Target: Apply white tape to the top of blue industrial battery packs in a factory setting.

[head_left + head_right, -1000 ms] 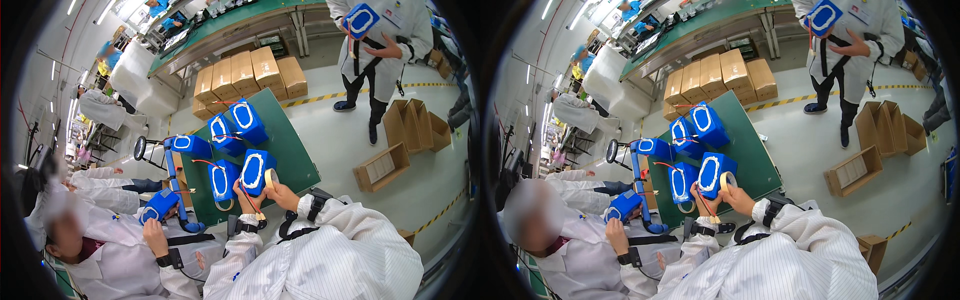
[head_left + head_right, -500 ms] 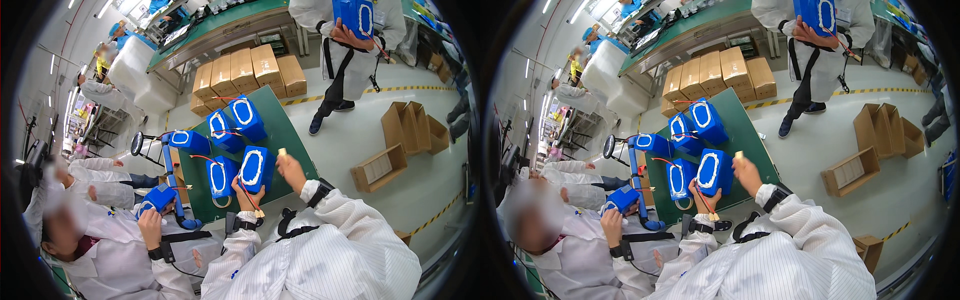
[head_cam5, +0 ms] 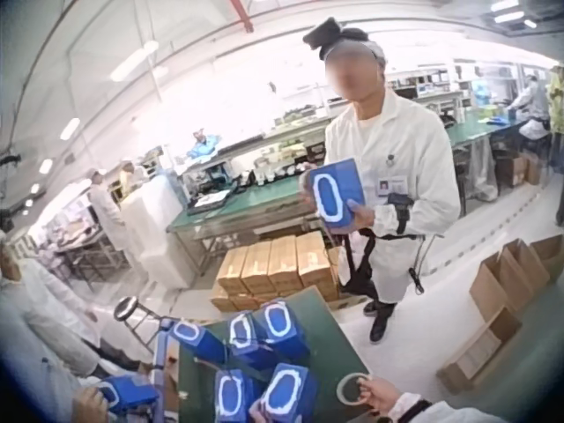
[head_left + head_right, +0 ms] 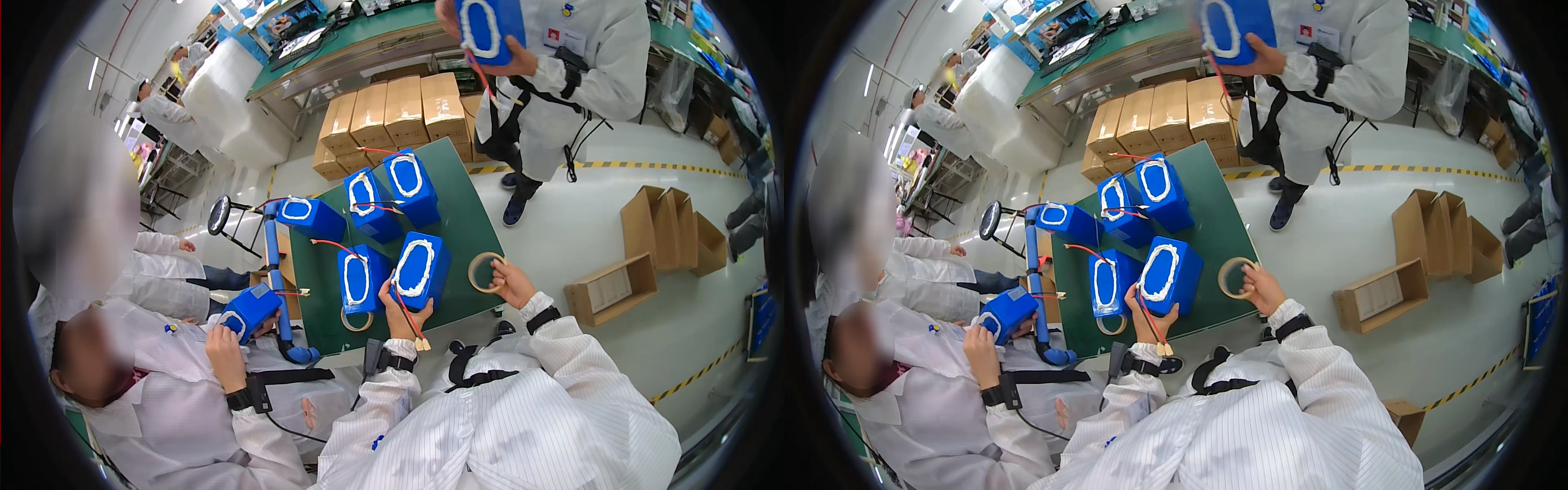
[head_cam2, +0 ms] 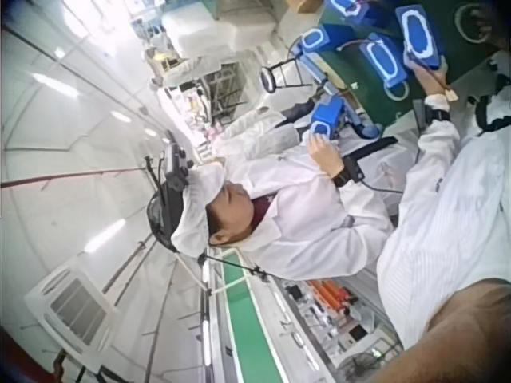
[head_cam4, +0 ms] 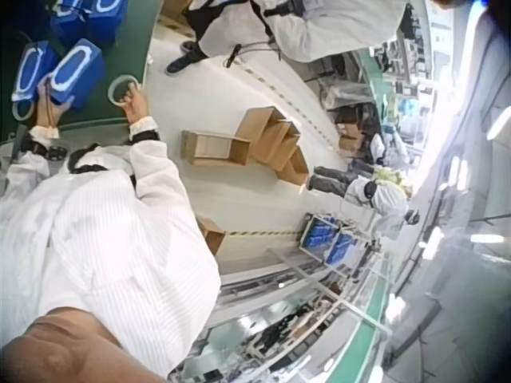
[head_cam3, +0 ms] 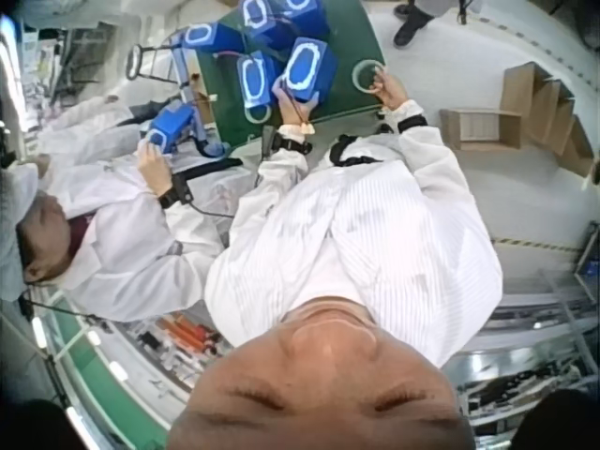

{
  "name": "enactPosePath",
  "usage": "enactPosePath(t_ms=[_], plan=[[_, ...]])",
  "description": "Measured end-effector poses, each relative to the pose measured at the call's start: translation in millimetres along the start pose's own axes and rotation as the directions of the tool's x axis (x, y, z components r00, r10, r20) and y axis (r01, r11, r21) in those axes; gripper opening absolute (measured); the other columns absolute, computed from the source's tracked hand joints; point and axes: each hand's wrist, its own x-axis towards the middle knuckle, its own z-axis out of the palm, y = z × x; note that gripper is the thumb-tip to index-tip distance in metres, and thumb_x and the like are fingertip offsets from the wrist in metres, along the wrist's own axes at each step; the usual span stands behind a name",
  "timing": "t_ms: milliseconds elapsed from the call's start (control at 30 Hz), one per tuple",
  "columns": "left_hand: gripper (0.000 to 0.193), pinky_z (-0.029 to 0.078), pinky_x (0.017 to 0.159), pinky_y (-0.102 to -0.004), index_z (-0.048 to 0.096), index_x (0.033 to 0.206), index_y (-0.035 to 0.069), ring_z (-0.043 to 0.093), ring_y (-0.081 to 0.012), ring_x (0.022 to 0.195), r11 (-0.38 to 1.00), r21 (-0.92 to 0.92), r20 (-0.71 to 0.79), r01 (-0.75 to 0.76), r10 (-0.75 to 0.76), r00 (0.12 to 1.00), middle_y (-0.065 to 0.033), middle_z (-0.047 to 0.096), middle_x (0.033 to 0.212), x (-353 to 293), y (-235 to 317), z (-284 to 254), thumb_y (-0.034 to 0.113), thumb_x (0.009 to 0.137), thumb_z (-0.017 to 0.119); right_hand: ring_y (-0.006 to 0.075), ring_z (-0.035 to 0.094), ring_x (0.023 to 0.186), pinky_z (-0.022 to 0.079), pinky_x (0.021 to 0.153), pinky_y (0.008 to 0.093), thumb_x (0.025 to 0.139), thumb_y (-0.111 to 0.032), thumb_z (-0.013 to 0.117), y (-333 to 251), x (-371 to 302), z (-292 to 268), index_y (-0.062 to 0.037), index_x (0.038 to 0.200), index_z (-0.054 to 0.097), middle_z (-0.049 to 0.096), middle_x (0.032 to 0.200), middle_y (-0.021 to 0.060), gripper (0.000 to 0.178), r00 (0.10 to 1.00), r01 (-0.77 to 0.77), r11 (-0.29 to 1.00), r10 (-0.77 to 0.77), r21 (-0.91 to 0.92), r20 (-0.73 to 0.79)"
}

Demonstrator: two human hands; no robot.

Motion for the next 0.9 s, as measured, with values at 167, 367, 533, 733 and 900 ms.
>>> enactPosePath(t_ms=[167, 367, 533, 733, 900], plan=[[0.091, 0.041, 0.095, -0.0372, 0.023, 0.127, 0.004, 0.050, -0.0286, 0.109, 1.000, -0.013, 0.008, 0.025, -0.025, 1.000, -0.0202, 0.046, 0.118, 0.9, 7.9, 0.2, 0.016, 0.059, 0.082, 0.0064, 0.039, 0.054, 0.044, 0.061, 0.0267, 0.095, -0.028, 0.050, -2.3, -7.7, -3.5, -0.0113, 0.099, 0.047, 0.040, 0.069, -0.0039, 0.017, 0.978, 0.118, 0.928, -0.171, -0.352, -0.123], [0.091, 0.042, 0.095, -0.0373, 0.023, 0.127, 0.003, 0.051, -0.0289, 0.110, 0.995, -0.054, 0.004, 0.082, -0.082, 0.997, -0.0209, 0.047, 0.119, 2.3, 16.8, -3.8, 0.015, 0.059, 0.082, 0.0068, 0.041, 0.062, 0.046, 0.062, 0.0263, 0.098, -0.031, 0.043, -1.1, -16.6, 71.4, -0.0077, 0.110, 0.047, 0.040, 0.075, -0.0016, 0.026, 0.904, 0.365, 0.853, -0.421, -0.372, -0.078], [0.091, 0.043, 0.094, -0.0355, 0.022, 0.128, 0.002, 0.053, -0.0269, 0.109, 0.984, -0.114, 0.027, 0.136, -0.133, 0.991, -0.0203, 0.050, 0.119, 3.0, 20.8, -6.0, 0.014, 0.059, 0.081, 0.0063, 0.043, 0.062, 0.047, 0.065, 0.0235, 0.098, -0.029, 0.043, 8.4, -5.4, 141.2, -0.0049, 0.120, 0.048, 0.045, 0.075, -0.0026, 0.033, 0.871, 0.492, 0.663, -0.365, -0.565, 0.330], [0.090, 0.045, 0.093, -0.0354, 0.024, 0.129, 0.004, 0.053, -0.0271, 0.110, 0.978, -0.117, 0.047, 0.175, -0.170, 0.984, -0.0205, 0.048, 0.123, 1.5, 21.8, -7.6, 0.012, 0.061, 0.081, 0.0158, 0.058, 0.073, 0.046, 0.067, 0.0283, 0.096, -0.022, 0.047, 18.2, 40.2, 172.3, -0.0020, 0.107, 0.056, 0.062, 0.085, 0.0085, 0.025, 0.696, 0.581, 0.075, -0.562, -0.810, 0.447], [0.090, 0.045, 0.093, -0.0352, 0.025, 0.130, 0.004, 0.054, -0.0280, 0.111, 0.973, -0.158, 0.028, 0.171, -0.168, 0.985, -0.0204, 0.048, 0.123, -0.5, 18.4, -8.0, 0.013, 0.060, 0.081, 0.0300, 0.064, 0.080, 0.048, 0.070, 0.0344, 0.095, -0.025, 0.048, 36.0, 44.9, 170.1, -0.0031, 0.107, 0.056, 0.063, 0.084, 0.0180, 0.026, 0.753, 0.539, -0.077, -0.401, -0.839, 0.521]])
